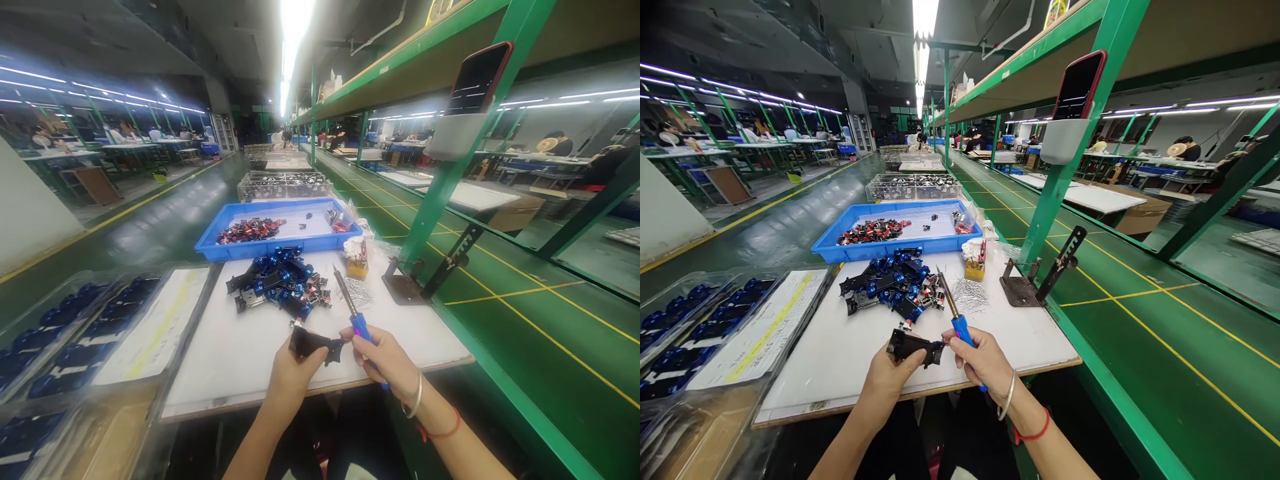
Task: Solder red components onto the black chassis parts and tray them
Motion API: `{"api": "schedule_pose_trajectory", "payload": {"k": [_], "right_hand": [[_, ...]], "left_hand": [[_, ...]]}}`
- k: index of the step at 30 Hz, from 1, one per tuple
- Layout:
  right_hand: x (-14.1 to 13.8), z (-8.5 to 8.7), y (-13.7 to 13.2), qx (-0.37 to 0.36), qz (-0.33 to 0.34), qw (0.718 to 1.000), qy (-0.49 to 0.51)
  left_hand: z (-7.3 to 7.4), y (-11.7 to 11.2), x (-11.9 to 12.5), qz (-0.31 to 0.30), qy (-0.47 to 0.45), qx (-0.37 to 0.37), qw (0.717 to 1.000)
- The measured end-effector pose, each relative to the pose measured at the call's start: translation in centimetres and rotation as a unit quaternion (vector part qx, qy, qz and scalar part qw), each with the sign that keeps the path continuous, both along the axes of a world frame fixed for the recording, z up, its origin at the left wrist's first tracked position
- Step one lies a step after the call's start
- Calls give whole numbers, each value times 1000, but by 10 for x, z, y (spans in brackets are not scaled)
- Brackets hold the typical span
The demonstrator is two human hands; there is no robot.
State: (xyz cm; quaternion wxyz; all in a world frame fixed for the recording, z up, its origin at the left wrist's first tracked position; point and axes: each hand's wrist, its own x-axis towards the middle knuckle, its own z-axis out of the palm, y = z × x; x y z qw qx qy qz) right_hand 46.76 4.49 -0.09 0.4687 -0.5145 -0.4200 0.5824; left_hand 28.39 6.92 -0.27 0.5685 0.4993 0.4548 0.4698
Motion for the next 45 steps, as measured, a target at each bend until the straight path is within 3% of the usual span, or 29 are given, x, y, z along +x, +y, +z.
{"api": "schedule_pose_trajectory", "payload": {"k": [2, 6, 13, 16, 20, 27, 34, 45], "right_hand": [[-2, -4, -1, 0, -22, 1000, -2], [-15, -6, -3, -4, -76, 997, -17], [-22, 3, 0, 3, -141, 988, -60], [-18, 3, 1, 1, -132, 988, -78], [-13, 3, 4, -6, -117, 990, -79], [-2, 6, 7, -4, -83, 992, -100], [3, 6, 10, -14, -67, 991, -114], [11, 1, 11, -4, -51, 991, -124]], "left_hand": [[4, 0, 5, 25, -12, -16, 999], [6, 0, 14, 9, -48, -46, 998], [-4, 1, 20, -18, -144, -113, 983], [-4, 3, 19, -36, -201, -166, 965], [-1, 7, 15, -58, -207, -194, 957], [-3, 14, 10, -109, -160, -184, 964], [-14, 16, 12, -116, -152, -153, 970], [-18, 17, 13, -128, -139, -143, 972]]}}
